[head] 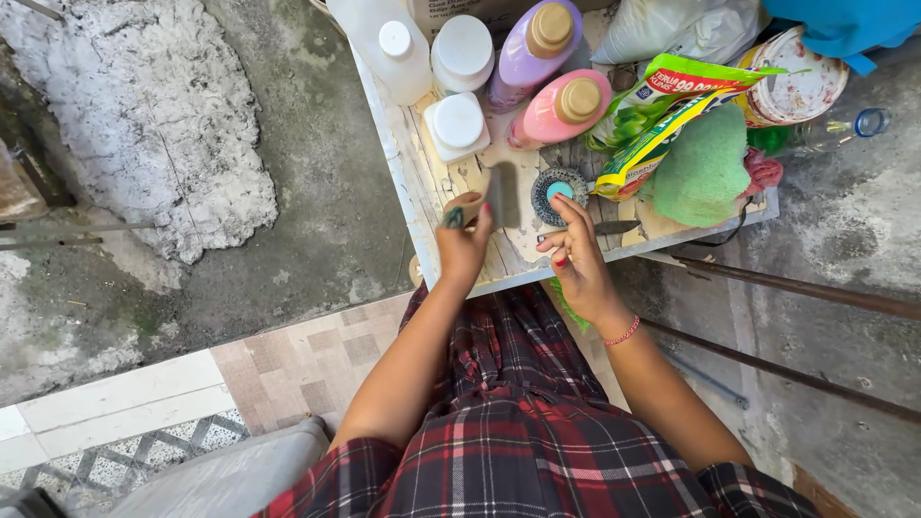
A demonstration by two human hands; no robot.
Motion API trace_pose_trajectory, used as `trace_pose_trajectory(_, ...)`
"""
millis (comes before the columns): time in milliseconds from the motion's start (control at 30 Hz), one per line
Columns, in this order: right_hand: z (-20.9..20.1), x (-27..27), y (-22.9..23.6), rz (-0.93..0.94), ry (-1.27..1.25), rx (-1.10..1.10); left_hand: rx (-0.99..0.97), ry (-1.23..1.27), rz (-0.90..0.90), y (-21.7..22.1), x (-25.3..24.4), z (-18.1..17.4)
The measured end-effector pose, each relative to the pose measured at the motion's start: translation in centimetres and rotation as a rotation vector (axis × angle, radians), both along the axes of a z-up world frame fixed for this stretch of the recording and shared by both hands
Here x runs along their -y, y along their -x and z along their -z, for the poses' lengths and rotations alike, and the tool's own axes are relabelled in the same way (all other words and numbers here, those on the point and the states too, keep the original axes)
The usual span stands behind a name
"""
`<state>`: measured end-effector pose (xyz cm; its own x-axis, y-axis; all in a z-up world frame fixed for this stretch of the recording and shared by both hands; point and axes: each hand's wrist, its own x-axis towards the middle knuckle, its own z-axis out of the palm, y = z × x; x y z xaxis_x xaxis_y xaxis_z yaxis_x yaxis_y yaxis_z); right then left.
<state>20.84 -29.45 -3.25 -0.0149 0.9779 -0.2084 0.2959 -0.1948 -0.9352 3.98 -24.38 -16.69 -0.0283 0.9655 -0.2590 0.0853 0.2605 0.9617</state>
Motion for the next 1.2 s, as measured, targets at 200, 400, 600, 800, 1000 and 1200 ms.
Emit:
trace_pose_trajectory(200,0.4,-0.6,0.7,-0.064,-0.037,0.098,-0.339,-0.126,-0.184,9.7,2.0,-2.2)
trace_pose_trajectory(400,1.6,-0.6,2.4,-0.039,-0.031,0.11,-0.107,-0.017,-0.09,4.8,4.2,-7.2)
trace_pose_trajectory(600,1.2,-0.4,2.5,0.004,-0.089,0.125,-0.127,-0.015,-0.025,4.2,4.8,-3.4)
trace_pose_trajectory(800,1.5,0.3,2.8,0.002,-0.083,0.191,-0.63,-0.192,-0.121,14.9,4.3,-3.6)
trace_pose_trajectory(1000,1.5,0.3,4.1,0.008,-0.123,0.137,0.215,0.158,-0.14,7.3,4.2,-2.1)
trace_pose_trajectory(1200,0.9,0.3,3.1,-0.01,-0.104,0.169,-0.041,0.047,-0.202,9.0,2.0,-1.6)
